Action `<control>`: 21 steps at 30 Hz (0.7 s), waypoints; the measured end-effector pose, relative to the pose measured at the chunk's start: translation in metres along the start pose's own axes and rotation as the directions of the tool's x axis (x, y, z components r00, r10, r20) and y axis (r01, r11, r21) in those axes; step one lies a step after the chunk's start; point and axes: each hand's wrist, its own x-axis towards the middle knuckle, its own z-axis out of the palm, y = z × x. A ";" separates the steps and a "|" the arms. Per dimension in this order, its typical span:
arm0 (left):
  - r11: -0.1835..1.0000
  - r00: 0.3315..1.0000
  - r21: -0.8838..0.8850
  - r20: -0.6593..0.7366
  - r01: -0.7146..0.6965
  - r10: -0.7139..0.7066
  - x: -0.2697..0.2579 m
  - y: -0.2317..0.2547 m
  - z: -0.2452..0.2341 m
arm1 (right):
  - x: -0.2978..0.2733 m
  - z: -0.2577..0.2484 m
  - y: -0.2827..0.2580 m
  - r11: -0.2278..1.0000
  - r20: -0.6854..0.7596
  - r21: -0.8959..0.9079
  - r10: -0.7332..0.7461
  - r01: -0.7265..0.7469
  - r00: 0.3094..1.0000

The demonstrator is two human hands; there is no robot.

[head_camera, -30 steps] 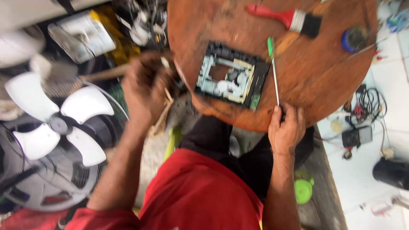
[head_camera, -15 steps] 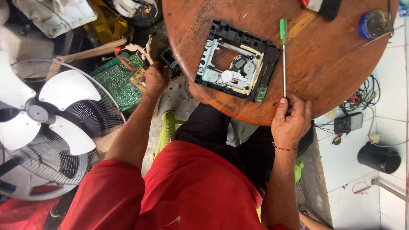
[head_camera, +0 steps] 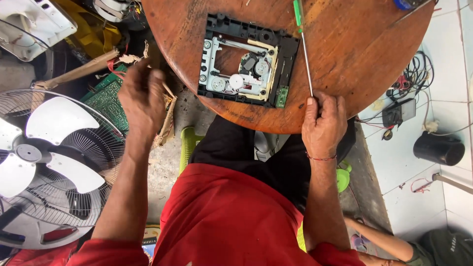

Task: The person uses a screwdriver and a soldering iron to work on the internal components of a disassembled electronic device placed on a wooden table. They manipulate wires and small parts within the device's casing while a child sits on the floor nearby.

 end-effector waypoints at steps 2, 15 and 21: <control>0.989 0.988 -0.020 0.043 -0.149 0.150 -0.006 0.039 0.000 | 0.001 -0.002 0.001 1.000 0.009 0.005 0.000 0.000 1.000; 0.691 0.757 0.360 0.489 -0.628 0.433 0.007 0.081 0.019 | -0.013 -0.024 0.021 0.989 0.133 -0.143 0.053 -0.033 0.990; 0.688 0.724 0.297 0.489 -0.662 0.486 0.005 0.080 0.026 | -0.010 -0.029 0.018 0.994 0.162 -0.063 0.098 -0.088 0.982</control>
